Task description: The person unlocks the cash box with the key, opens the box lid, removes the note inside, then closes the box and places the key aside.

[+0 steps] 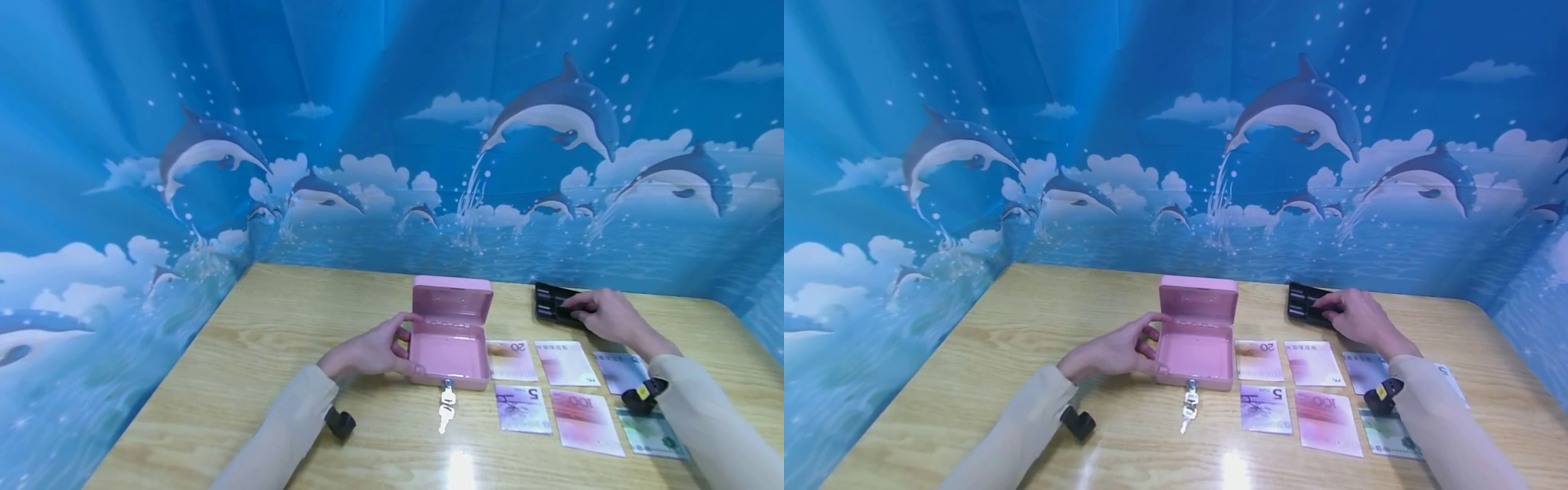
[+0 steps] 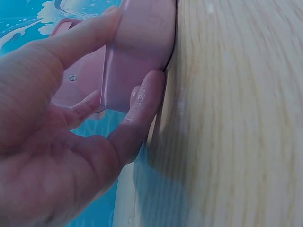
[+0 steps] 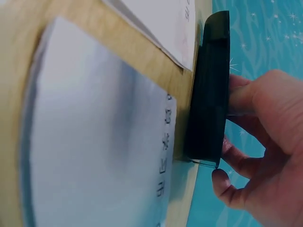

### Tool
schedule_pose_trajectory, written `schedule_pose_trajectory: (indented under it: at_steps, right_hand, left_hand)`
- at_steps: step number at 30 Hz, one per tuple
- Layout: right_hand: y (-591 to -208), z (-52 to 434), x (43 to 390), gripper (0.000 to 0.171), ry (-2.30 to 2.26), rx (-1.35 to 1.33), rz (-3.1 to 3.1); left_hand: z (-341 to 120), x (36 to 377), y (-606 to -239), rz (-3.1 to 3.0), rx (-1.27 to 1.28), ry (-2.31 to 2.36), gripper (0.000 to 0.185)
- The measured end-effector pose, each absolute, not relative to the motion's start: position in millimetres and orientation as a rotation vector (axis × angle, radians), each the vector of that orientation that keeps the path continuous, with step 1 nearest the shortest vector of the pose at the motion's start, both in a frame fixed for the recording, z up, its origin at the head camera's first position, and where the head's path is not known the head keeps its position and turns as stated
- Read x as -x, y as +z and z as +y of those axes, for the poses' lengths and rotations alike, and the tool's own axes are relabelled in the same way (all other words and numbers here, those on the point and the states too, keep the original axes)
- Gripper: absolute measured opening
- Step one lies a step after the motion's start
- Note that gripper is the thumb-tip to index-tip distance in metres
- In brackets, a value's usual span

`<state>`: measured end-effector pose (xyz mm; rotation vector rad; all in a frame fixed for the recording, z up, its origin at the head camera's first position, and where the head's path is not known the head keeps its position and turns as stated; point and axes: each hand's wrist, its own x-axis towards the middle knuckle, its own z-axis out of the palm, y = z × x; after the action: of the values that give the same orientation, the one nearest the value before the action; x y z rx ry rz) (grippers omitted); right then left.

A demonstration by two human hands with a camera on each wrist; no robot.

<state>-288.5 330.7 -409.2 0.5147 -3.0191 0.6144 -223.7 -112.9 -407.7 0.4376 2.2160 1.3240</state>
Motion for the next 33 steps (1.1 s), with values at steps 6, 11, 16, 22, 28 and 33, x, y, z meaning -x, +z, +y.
schedule_pose_trajectory:
  at_steps: [6, 11, 16, 22, 28, 33]
  right_hand:
    - [-406, 327, 283, 0.029, 0.622, -0.507, -3.001]
    - [-402, 323, 275, 0.031, 0.627, -0.5, -3.0]
    - [-398, 318, 267, 0.031, 0.599, -0.541, -2.968]
    - [-393, 316, 260, 0.03, 0.573, -0.556, -2.936]
    - [-387, 312, 252, 0.029, 0.592, -0.579, -2.911]
    - [-386, 308, 245, 0.028, 0.598, -0.602, -2.908]
  left_hand:
    - [-112, 224, -407, 2.224, -0.437, 1.319, 0.087]
    - [-112, 225, -408, 2.221, -0.429, 1.323, 0.087]
    - [-112, 225, -409, 2.224, -0.426, 1.32, 0.087]
    - [-112, 226, -410, 2.225, -0.428, 1.319, 0.088]
    - [-111, 227, -411, 2.225, -0.429, 1.324, 0.089]
    - [-112, 225, -410, 2.22, -0.423, 1.328, 0.087]
